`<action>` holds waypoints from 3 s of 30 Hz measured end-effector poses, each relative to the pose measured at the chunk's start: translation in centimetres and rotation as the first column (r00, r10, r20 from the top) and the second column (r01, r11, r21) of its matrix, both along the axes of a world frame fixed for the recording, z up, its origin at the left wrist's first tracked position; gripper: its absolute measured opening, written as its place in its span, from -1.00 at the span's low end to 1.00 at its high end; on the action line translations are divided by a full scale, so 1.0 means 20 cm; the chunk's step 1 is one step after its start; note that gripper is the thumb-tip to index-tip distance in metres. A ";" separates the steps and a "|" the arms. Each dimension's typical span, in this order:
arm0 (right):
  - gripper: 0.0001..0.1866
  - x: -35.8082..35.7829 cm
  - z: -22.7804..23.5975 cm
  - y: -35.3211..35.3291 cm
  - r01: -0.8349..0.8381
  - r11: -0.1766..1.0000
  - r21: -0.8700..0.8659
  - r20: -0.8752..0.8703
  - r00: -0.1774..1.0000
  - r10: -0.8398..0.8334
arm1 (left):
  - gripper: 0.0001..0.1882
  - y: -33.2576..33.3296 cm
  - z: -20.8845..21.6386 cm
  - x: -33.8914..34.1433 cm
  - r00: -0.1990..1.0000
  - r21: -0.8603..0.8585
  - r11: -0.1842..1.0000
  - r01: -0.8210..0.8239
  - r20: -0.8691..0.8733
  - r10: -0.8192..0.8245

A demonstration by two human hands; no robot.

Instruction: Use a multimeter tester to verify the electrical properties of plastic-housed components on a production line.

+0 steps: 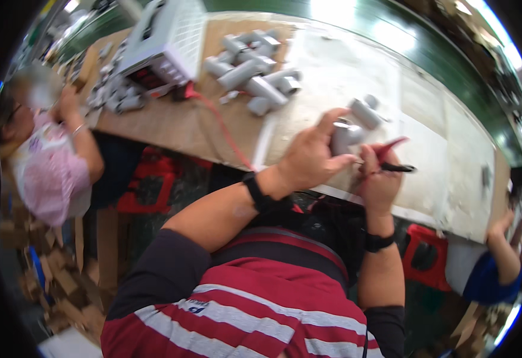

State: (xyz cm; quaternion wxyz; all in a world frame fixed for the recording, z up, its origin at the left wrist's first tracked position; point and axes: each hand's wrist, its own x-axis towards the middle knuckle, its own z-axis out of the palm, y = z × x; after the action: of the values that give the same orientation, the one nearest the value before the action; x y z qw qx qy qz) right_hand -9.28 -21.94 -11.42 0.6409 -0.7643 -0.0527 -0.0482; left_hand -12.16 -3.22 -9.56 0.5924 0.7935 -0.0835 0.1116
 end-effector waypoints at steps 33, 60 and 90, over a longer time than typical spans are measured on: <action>-0.79 -0.01 0.03 -0.08 0.163 0.775 0.610 -0.108 0.987 -0.123 | -0.31 -0.32 0.10 0.52 0.950 0.461 0.874 -0.155 -0.173 0.260; -0.82 0.07 -0.01 -0.08 0.102 0.994 0.040 0.021 0.994 -0.103 | -0.37 -0.11 0.07 0.09 0.978 0.076 0.997 0.018 -0.207 -0.002; -0.85 0.08 -0.02 -0.04 0.132 0.990 0.042 0.049 0.990 -0.134 | -0.41 -0.10 -0.05 0.04 0.999 0.105 0.994 -0.042 -0.026 0.045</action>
State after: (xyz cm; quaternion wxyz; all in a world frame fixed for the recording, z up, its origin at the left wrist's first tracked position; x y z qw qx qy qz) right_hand -7.69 -22.69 -11.87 0.6492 -0.7522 -0.0172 -0.1116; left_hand -11.36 -5.30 -10.52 0.5487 0.8265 -0.0632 0.1087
